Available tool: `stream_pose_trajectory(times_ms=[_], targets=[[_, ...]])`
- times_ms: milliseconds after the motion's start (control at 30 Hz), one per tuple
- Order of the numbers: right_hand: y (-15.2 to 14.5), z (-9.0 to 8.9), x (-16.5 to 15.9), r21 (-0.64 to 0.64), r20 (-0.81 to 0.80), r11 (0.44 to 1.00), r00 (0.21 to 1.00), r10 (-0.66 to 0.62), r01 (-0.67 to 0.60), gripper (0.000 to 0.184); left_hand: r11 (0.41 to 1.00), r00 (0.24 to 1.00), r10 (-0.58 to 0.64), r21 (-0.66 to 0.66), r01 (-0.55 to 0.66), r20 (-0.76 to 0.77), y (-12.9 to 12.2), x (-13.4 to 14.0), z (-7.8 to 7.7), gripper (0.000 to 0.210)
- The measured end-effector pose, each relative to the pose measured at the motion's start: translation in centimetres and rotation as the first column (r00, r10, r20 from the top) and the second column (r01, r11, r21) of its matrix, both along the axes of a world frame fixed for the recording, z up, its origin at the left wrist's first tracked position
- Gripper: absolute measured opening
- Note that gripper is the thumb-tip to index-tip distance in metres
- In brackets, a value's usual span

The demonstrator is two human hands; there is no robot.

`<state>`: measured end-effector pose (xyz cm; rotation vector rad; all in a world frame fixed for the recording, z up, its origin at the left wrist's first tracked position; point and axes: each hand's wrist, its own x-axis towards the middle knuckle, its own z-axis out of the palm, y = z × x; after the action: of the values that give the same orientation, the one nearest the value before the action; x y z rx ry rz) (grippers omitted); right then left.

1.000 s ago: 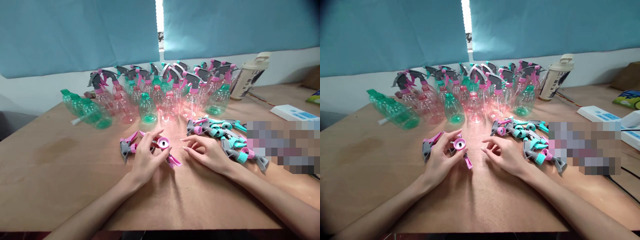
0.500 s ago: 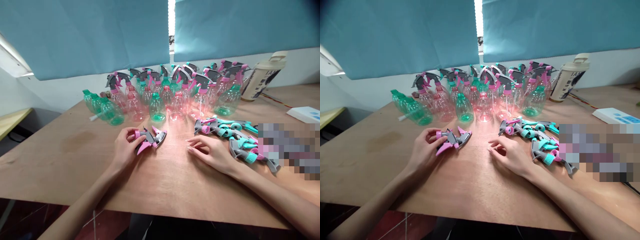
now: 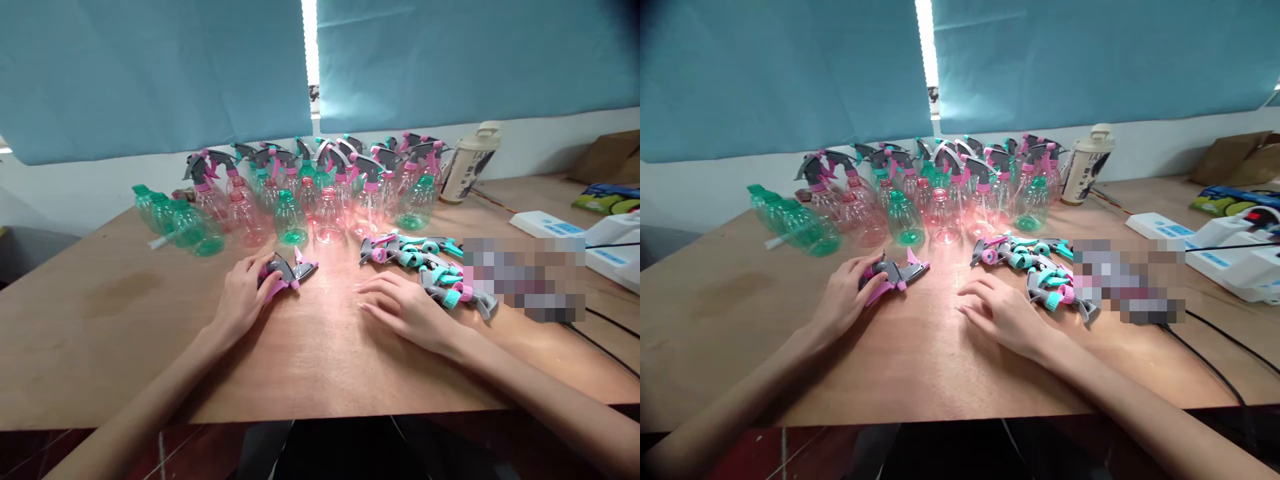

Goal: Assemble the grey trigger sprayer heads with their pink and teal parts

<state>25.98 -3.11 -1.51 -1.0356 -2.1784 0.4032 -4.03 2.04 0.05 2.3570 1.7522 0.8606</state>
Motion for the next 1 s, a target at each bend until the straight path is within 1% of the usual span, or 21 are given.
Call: stream_pose_trajectory(times_ms=[133, 200, 267, 367, 467, 533, 600, 667, 733, 800, 933, 1000], targets=[[-1.6, -0.9, 1.4, -0.033, 0.062, 0.999, 0.998, 0.015, -0.013, 0.016, 0.987, 0.986, -0.064, 0.136, 0.085, -0.151, -2.0, 0.9, -0.1, 0.035], [-2.0, -1.4, 1.8, -0.047, 0.092, 0.999, 0.996, 0.008, -0.004, 0.017, 0.975, 0.975, -0.084, 0.186, 0.123, -0.204, -3.2, 1.2, -0.2, 0.036], [-2.2, -1.6, 1.9, -0.041, 0.109, 0.999, 0.994, 0.004, 0.001, 0.018, 0.965, 0.959, -0.119, 0.199, 0.174, -0.258, -4.0, 1.4, -0.4, 0.034], [-2.4, -1.1, 2.0, -0.007, 0.118, 1.000, 0.993, -0.015, 0.016, 0.019, 0.953, 0.933, -0.144, 0.207, 0.220, -0.329, -4.2, 1.2, -0.9, 0.027], [-2.8, -0.1, 2.5, 0.046, 0.125, 0.998, 0.991, -0.046, 0.040, 0.021, 0.956, 0.945, -0.099, 0.234, 0.177, -0.313, -3.2, 0.6, -1.2, 0.026], [-3.2, 0.4, 3.4, 0.080, 0.128, 0.994, 0.988, -0.086, 0.076, 0.021, 0.957, 0.958, -0.111, 0.232, 0.174, -0.263, -2.5, 0.3, -1.0, 0.025], [-3.6, 0.5, 4.7, 0.106, 0.132, 0.984, 0.979, -0.156, 0.143, 0.020, 0.958, 0.971, -0.134, 0.225, 0.178, -0.199, -2.1, 0.3, -0.5, 0.024], [-3.8, 0.5, 6.2, 0.127, 0.145, 0.963, 0.956, -0.256, 0.239, 0.020, 0.956, 0.978, -0.140, 0.236, 0.174, -0.155, -2.1, 0.6, 0.1, 0.023], [-3.9, 0.2, 7.4, 0.145, 0.177, 0.935, 0.921, -0.347, 0.325, 0.023, 0.939, 0.976, -0.149, 0.285, 0.191, -0.161, -2.4, 1.3, 0.5, 0.022], [-3.6, -0.3, 8.1, 0.169, 0.234, 0.916, 0.888, -0.395, 0.363, 0.028, 0.907, 0.962, -0.191, 0.341, 0.249, -0.195, -3.1, 2.6, 0.7, 0.020], [-2.8, -1.5, 7.7, 0.238, 0.383, 0.899, 0.815, -0.435, 0.368, 0.047, 0.811, 0.903, -0.374, 0.397, 0.429, -0.211, -4.8, 6.2, 0.4, 0.017], [-2.6, -2.0, 6.9, 0.273, 0.436, 0.881, 0.767, -0.470, 0.385, 0.056, 0.797, 0.871, -0.443, 0.353, 0.491, -0.212, -5.7, 8.0, 0.0, 0.019]])
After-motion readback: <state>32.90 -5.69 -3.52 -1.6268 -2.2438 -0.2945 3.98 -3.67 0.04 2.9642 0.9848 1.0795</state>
